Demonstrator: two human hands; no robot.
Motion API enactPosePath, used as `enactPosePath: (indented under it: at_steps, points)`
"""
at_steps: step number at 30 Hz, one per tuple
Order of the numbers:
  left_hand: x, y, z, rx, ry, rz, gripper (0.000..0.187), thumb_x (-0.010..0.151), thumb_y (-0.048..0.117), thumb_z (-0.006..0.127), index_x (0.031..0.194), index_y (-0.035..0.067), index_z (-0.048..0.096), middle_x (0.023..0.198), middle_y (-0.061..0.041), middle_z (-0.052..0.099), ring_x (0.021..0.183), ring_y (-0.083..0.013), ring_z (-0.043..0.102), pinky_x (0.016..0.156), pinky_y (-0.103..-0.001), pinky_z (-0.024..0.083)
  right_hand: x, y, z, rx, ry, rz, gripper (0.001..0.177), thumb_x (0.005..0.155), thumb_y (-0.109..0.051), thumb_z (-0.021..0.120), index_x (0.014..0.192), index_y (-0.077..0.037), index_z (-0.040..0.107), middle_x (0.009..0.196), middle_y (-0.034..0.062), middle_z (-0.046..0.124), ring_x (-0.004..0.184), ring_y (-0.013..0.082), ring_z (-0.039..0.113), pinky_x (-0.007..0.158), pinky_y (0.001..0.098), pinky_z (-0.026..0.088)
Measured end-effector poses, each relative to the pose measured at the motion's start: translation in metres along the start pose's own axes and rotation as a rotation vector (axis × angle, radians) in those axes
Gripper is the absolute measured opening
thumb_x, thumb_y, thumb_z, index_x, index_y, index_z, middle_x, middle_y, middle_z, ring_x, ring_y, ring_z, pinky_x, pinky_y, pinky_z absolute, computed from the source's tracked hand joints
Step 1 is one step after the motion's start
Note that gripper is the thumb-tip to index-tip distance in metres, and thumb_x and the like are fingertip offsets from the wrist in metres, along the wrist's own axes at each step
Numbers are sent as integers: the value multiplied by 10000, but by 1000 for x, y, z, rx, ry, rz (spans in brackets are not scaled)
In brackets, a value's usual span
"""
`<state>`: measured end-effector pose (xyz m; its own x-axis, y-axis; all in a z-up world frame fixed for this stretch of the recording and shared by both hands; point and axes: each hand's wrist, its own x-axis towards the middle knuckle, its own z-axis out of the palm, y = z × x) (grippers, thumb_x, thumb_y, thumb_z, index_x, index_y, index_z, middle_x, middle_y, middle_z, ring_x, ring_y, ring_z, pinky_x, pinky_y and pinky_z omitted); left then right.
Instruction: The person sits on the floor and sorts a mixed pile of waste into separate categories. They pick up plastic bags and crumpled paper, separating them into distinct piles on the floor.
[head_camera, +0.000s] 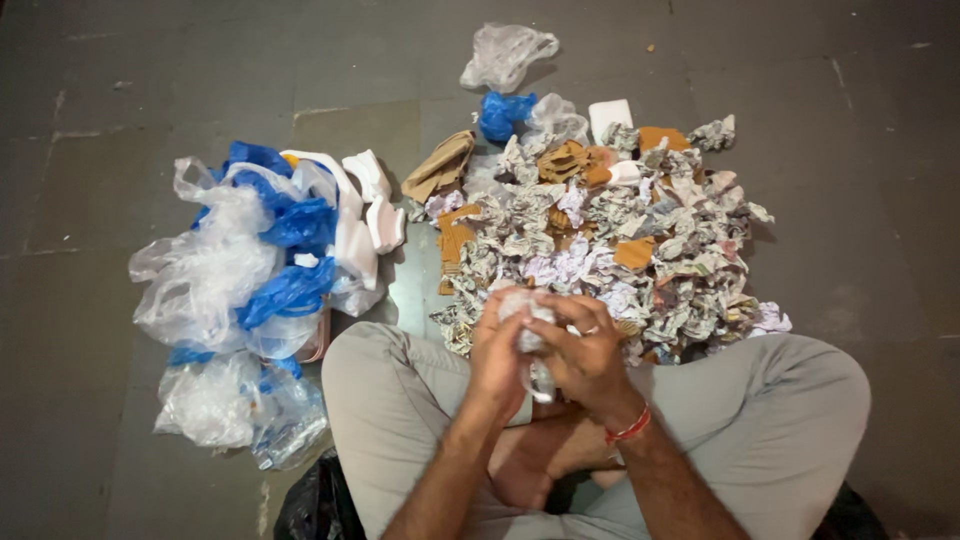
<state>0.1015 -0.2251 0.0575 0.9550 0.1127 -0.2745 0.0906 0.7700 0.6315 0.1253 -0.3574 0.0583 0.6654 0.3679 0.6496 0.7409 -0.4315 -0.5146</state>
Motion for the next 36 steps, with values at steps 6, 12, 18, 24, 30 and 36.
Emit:
enactPosePath:
  at_steps: [6,12,18,24,30,36]
  points:
    - [-15,1,-12,235,-122,-43,363,975,71,629,1328,47,550,1173,-90,661,1011,-138,652,853,-294,569,-10,0,-6,98,67,127,261,788,43,714,1038,-31,705,1106,102,712,1008,233,718,820,331,618]
    - [-16,50,-81,413,176,300,250,939,5,693,1183,6,636,1031,-102,721,859,-151,680,720,-288,570,-8,27,1,259,57,461,143,926,-58,717,1064,-90,738,1038,74,781,840,167,781,621,304,585]
    - [-52,149,-188,1170,795,882,271,1067,34,682,1301,-35,565,1291,-205,526,1152,-236,572,1014,-354,521,21,99,19,-411,-267,505,167,931,-117,665,1051,-144,777,1139,86,746,1145,301,581,1003,497,382]
    - [-93,185,-276,1785,1062,659,833,1005,271,760,1517,-190,292,1582,-489,138,1467,-632,224,1193,-601,308,46,126,64,-645,-808,597,342,974,-292,521,1204,-154,733,1282,145,659,1247,319,509,1007,601,305]
    - [-91,166,-336,2063,989,78,931,989,514,668,1576,-99,285,1573,-351,352,1361,-585,394,1170,-618,310,40,129,78,-659,-855,667,423,984,-228,453,1312,-54,656,1357,126,621,1273,336,490,1041,655,268]
    - [-98,160,-302,2005,1054,509,760,1000,389,705,1562,-59,456,1487,-330,492,1308,-519,526,1067,-609,405,37,124,52,-598,-596,555,364,977,-300,556,1232,-99,720,1197,103,699,1241,312,513,1028,617,270]
